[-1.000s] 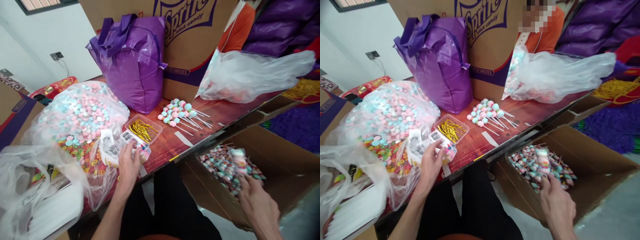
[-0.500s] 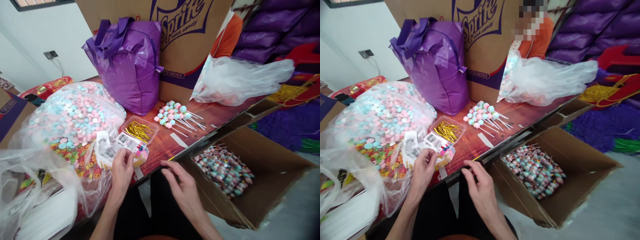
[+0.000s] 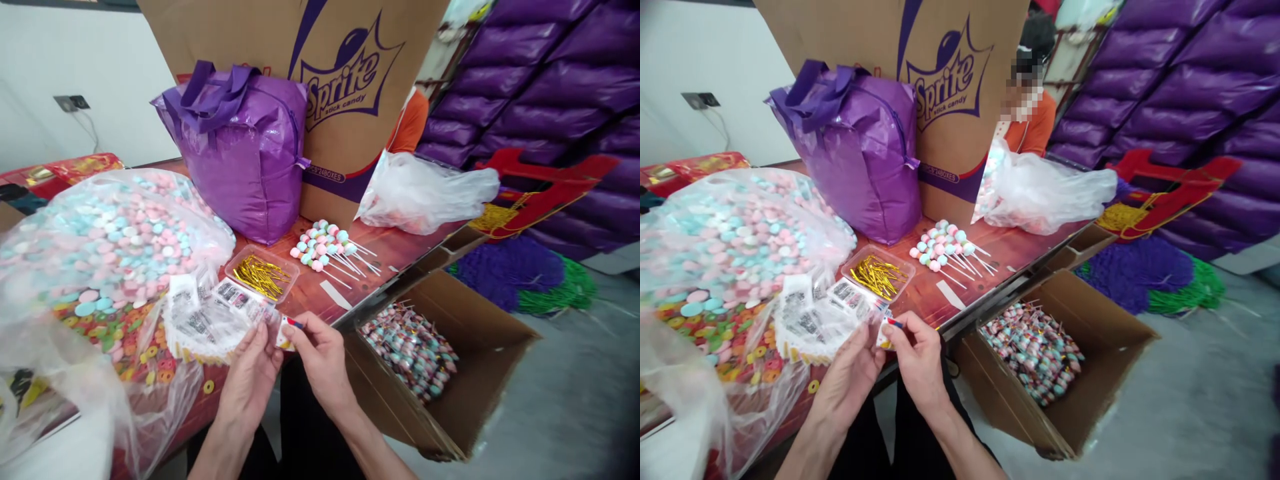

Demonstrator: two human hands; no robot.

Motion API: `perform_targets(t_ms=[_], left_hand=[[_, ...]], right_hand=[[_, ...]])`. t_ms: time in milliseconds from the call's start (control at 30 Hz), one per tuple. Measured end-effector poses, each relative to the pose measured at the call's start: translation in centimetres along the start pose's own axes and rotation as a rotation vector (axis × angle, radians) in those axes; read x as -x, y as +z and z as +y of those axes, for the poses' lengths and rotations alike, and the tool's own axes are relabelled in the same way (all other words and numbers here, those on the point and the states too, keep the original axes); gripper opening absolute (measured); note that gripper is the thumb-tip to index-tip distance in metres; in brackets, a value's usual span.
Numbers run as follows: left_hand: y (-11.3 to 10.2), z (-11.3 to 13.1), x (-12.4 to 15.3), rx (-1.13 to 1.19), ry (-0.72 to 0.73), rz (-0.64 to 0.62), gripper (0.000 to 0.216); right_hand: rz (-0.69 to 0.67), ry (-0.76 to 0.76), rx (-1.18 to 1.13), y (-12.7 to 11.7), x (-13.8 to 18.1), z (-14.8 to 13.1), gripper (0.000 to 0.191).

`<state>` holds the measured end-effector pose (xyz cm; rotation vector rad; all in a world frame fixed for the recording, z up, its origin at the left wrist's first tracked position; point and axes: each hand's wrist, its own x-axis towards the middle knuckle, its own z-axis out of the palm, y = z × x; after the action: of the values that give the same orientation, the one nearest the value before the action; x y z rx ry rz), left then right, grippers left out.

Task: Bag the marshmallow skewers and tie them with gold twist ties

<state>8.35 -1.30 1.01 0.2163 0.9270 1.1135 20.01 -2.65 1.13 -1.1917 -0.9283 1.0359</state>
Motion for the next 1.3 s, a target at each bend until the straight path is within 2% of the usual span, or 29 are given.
perform_targets(t_ms=[100,233,267,367,467,567,700,767,867,900,967,1067,1133,1233,1300], left_hand=[[0.8,0.2,-0.6,0.040,0.050,0.054,0.044],[0.9,-0.7,-0.9,-0.089,0.325,0.088,0.039],[0.9,-0.8,-0.9,-0.099,0.355,0.093,0.039],[0.8,-0.3,-1.2,-0.053,0.263,0.070,0.039],[0.8,0.8,-1.7,0.019,0.204,0.108,0.041],[1.1,1.1,-2.1,0.016,0.306,0.181,0.044],[1.7,0.5,-2.5,-0.009,0.427,0.219,0.042],[1.7,0.5,-2.8,0.026,0.427,0.235,0.043],[1.3,1.1,-3.4,0.065,0.379,0.241,0.045],[1.1,1.3,-3.5,0.072,0.362,0.230,0.045],[0.8,1.6,-3.8,0.094,0.343,0.203,0.042],[0.6,1.8,-4.0,0.134,0.341,0.190,0.038],[0.6,1.8,-4.1,0.153,0.338,0.200,0.037],[0.6,1.9,-4.2,0.172,0.327,0.223,0.037],[0.6,2.0,-4.3,0.177,0.324,0.236,0.038]], right_hand=[[-0.012,-0.055,0.091,0.0,-0.1,0.2,0.027],[-0.001,-0.070,0.140,0.1,-0.4,1.0,0.040],[0.007,-0.069,0.140,0.1,-0.5,1.3,0.042],[0.005,-0.074,0.154,-0.2,-0.9,1.7,0.045],[-0.046,-0.096,0.223,-0.8,-1.3,2.0,0.046],[-0.032,-0.099,0.290,-1.3,-1.8,2.4,0.048],[0.068,-0.067,0.356,-2.5,-3.8,2.9,0.048],[0.191,-0.117,0.490,-3.7,-5.7,2.9,0.044],[0.378,-0.255,0.939,-5.9,-8.9,3.1,0.022],[0.376,-0.262,1.066,-6.6,-9.9,3.2,0.016],[0.348,-0.259,1.179,-7.5,-11.5,3.5,0.011],[0.320,-0.255,1.144,-8.0,-12.1,3.8,0.015],[0.321,-0.270,1.091,-8.1,-11.1,3.7,0.018],[0.331,-0.326,0.835,-8.1,-7.4,2.9,0.020],[0.289,-0.337,0.652,-8.0,-4.3,2.1,0.017]])
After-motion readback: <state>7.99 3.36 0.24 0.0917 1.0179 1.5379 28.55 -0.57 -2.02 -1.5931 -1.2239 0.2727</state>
